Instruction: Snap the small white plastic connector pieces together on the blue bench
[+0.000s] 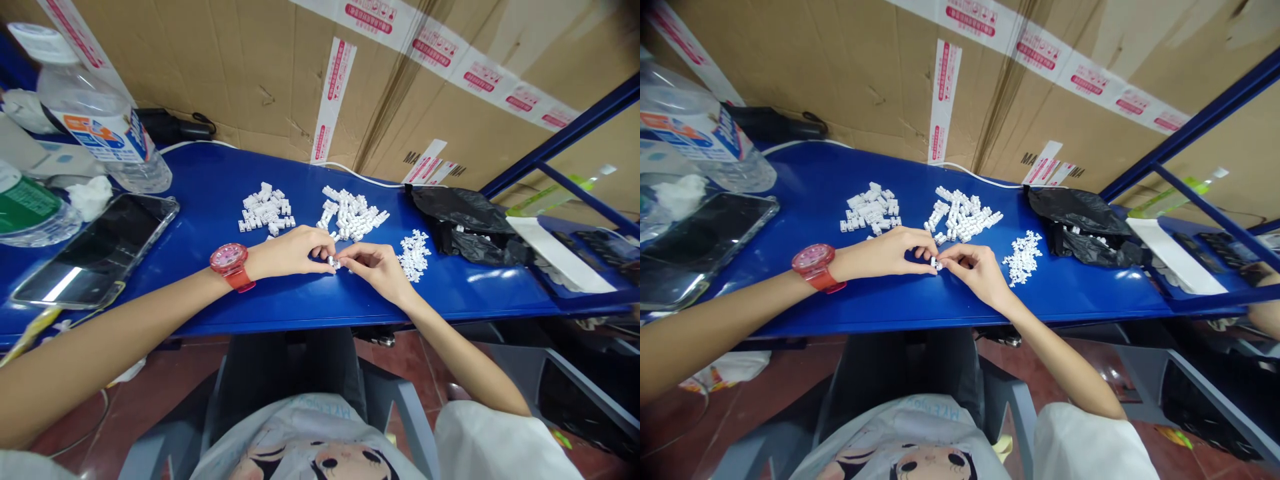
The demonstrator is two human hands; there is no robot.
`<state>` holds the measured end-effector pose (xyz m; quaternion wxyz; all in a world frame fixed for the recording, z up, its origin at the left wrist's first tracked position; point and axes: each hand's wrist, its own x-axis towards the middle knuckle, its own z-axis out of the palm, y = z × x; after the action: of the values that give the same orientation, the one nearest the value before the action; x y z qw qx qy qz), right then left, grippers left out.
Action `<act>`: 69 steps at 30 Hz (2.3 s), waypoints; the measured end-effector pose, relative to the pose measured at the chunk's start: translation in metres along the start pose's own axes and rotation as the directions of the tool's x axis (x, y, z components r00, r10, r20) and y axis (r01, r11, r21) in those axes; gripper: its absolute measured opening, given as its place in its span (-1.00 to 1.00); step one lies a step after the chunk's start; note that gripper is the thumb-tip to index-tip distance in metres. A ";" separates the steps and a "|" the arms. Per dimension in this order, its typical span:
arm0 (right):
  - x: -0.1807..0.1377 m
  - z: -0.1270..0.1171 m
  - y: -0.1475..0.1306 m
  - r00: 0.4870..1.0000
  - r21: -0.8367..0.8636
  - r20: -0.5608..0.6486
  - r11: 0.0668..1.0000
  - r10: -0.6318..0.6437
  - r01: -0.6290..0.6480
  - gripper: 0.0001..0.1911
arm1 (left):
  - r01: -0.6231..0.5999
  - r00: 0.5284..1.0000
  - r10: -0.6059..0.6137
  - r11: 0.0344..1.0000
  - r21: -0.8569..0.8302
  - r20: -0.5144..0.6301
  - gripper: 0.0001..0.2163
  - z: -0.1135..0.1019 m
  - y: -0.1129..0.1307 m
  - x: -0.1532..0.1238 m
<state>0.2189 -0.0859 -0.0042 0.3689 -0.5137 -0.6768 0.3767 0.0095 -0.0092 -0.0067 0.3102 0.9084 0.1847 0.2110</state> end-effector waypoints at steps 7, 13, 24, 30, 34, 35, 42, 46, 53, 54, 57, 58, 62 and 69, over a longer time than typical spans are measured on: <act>0.004 0.003 -0.006 0.999 -0.119 -0.017 0.993 -0.029 0.027 -0.85 | 0.014 1.000 -0.014 1.000 -0.025 0.000 -0.82 0.000 0.000 0.001; 0.012 0.003 -0.008 0.986 -0.280 0.051 0.945 -0.161 0.169 -0.94 | 0.010 1.000 -0.011 0.998 0.054 0.008 -0.75 -0.009 0.002 0.002; -0.008 0.010 -0.001 0.891 -0.787 0.167 0.487 -0.422 0.378 -0.69 | 0.236 0.972 -0.199 0.780 0.580 -0.127 -0.76 -0.061 -0.036 -0.012; -0.007 -0.031 0.006 0.902 -0.797 0.015 0.539 -0.432 0.272 -0.72 | 0.031 0.998 -0.006 0.924 0.380 -0.067 -0.78 -0.041 -0.018 -0.006; -0.025 -0.077 0.007 0.952 -0.827 -0.005 0.536 -0.307 0.169 -0.80 | -0.036 0.999 0.042 0.978 0.206 -0.025 -0.80 -0.017 0.006 -0.002; -0.030 -0.086 0.007 0.960 -0.823 0.010 0.543 -0.281 0.167 -0.81 | -0.037 0.999 0.042 0.980 0.195 -0.022 -0.80 -0.011 0.011 -0.001; -0.038 -0.092 0.022 0.967 -0.848 0.098 0.489 -0.233 0.204 -0.84 | -0.016 0.999 0.022 0.973 0.228 -0.025 -0.69 0.008 0.010 -0.001; -0.028 -0.078 0.024 0.964 -0.842 0.096 0.497 -0.250 0.212 -0.85 | -0.079 0.997 0.077 0.983 0.165 0.015 -0.74 0.006 0.003 -0.001; -0.018 -0.022 0.003 0.933 -0.542 -0.008 0.785 -0.361 0.300 -0.94 | -0.055 0.998 0.055 0.997 0.058 -0.007 -0.82 0.007 0.000 0.003; -0.017 -0.014 0.000 0.924 -0.500 -0.026 0.805 -0.381 0.319 -0.94 | -0.053 0.998 0.054 0.997 0.048 -0.014 -0.83 0.007 0.000 0.003; -0.013 0.001 -0.003 0.904 -0.438 -0.035 0.820 -0.426 0.369 -0.92 | -0.038 0.999 0.039 0.999 0.034 -0.029 -0.83 0.008 0.000 0.002; -0.012 0.003 -0.003 0.902 -0.430 -0.032 0.820 -0.432 0.377 -0.91 | -0.031 0.999 0.032 0.999 0.032 -0.030 -0.83 0.008 0.000 0.002; -0.013 0.005 -0.001 0.906 -0.428 -0.027 0.824 -0.422 0.371 -0.85 | -0.017 1.000 0.017 1.000 0.014 -0.020 -0.82 0.008 -0.001 0.002; -0.013 0.007 0.005 0.879 -0.463 -0.022 0.785 -0.476 0.413 -0.81 | -0.010 1.000 0.010 1.000 -0.002 -0.018 -0.83 0.007 0.001 0.002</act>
<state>0.2178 -0.0982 -0.0131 0.3658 -0.4346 -0.8193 0.0781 0.0150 -0.0123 -0.0103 0.3086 0.9070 0.1825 0.2210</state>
